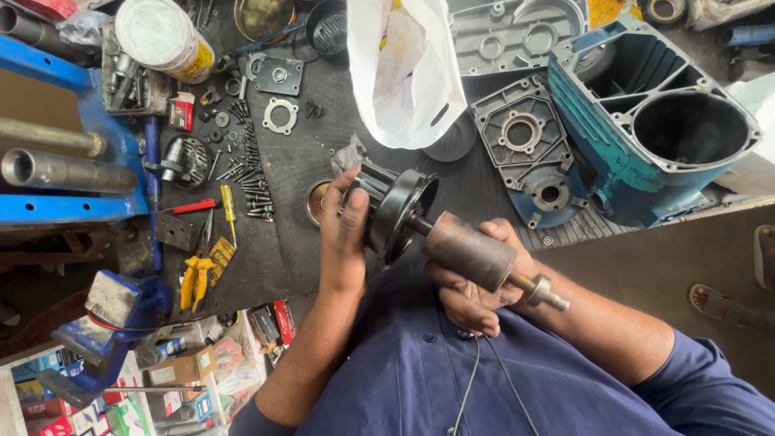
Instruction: The person wipes small metal parts and a gear with a gray rag at a cluttered workbench, then fits a copper-wound rotor into a black motor housing, pressing and twisting the parts together by hand and checking the fit.
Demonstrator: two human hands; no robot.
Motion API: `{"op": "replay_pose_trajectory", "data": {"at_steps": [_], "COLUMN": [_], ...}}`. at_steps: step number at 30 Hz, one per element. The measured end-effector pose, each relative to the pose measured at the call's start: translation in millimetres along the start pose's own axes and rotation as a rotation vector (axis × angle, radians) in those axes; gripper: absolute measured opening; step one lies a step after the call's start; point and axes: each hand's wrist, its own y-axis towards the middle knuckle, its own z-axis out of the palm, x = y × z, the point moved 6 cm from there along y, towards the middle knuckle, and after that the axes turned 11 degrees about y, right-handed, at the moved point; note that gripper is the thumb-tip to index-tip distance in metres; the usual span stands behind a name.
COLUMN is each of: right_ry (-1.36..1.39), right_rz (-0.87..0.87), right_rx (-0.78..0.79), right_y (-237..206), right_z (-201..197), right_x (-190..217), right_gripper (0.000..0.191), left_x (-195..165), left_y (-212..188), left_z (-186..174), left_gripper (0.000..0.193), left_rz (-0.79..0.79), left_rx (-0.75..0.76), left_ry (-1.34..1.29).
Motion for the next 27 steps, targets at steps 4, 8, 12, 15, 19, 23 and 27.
{"op": "replay_pose_trajectory", "data": {"at_steps": [4, 8, 12, 15, 19, 23, 27], "right_ry": [-0.042, -0.061, -0.033, -0.027, -0.094, -0.55, -1.26], "right_rz": [-0.003, 0.012, -0.027, 0.012, 0.017, -0.013, -0.139], "right_rx": [-0.031, -0.041, -0.05, -0.018, -0.141, -0.312, -0.45], "right_y": [-4, -6, -7, -8, -16, -34, -51], "right_z": [-1, 0, -2, -4, -15, -20, -18], "right_x": [-5, -10, -9, -9, -6, 7, 29], "right_gripper": [0.072, 0.072, 0.071, 0.069, 0.06, 0.07, 0.084], "left_x": [3, -1, -8, -15, -44, -73, -97], "left_y": [-1, -3, -4, -5, -15, -39, -59], "left_z": [6, 4, 4, 5, 10, 26, 50], "left_gripper": [0.068, 0.067, 0.065, 0.073, 0.103, 0.123, 0.133], "left_rz": [-0.1, -0.114, -0.064, -0.051, 0.128, 0.273, 0.549], "left_rx": [0.058, 0.045, 0.048, 0.015, 0.057, 0.182, 0.334], "left_ry": [-0.122, -0.089, -0.072, -0.048, -0.024, 0.022, 0.135]}}
